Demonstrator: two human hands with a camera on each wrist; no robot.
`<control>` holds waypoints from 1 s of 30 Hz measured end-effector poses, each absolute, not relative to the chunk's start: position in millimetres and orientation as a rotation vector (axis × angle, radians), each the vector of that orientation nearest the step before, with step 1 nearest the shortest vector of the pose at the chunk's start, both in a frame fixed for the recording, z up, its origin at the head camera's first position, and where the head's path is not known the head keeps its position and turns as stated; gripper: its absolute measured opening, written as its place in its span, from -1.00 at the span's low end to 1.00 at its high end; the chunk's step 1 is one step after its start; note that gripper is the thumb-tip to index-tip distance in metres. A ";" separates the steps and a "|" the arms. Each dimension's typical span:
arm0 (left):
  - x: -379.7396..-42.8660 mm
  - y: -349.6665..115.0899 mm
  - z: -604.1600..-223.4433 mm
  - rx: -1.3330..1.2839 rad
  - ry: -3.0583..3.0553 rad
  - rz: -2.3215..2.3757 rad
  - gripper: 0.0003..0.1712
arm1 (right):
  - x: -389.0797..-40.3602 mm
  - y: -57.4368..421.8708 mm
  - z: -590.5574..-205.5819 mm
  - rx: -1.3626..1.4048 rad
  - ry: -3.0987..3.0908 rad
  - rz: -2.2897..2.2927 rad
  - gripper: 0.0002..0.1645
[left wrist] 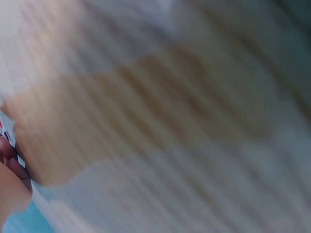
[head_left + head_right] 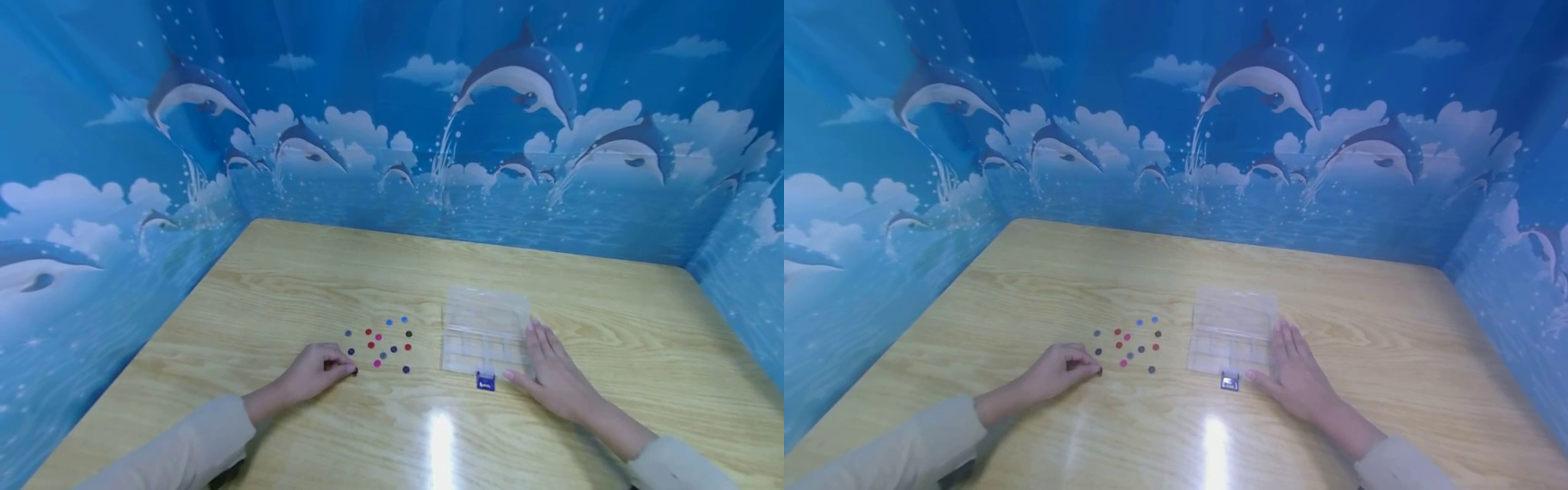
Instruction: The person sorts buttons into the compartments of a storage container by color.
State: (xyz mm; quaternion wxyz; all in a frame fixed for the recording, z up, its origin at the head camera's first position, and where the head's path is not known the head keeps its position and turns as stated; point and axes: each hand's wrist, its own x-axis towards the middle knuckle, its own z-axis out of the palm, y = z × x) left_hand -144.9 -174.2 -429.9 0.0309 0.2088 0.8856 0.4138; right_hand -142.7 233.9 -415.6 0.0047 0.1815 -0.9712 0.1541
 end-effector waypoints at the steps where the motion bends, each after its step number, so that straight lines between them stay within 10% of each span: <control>1: -144.9 -174.1 -429.6 0.646 2.730 1.274 -0.93 | -142.6 234.1 -415.7 0.571 -3.041 0.484 0.08; 30: -146.3 -164.3 -419.1 0.546 2.705 1.404 -0.85 | -143.1 234.2 -413.7 0.571 -3.047 0.445 0.09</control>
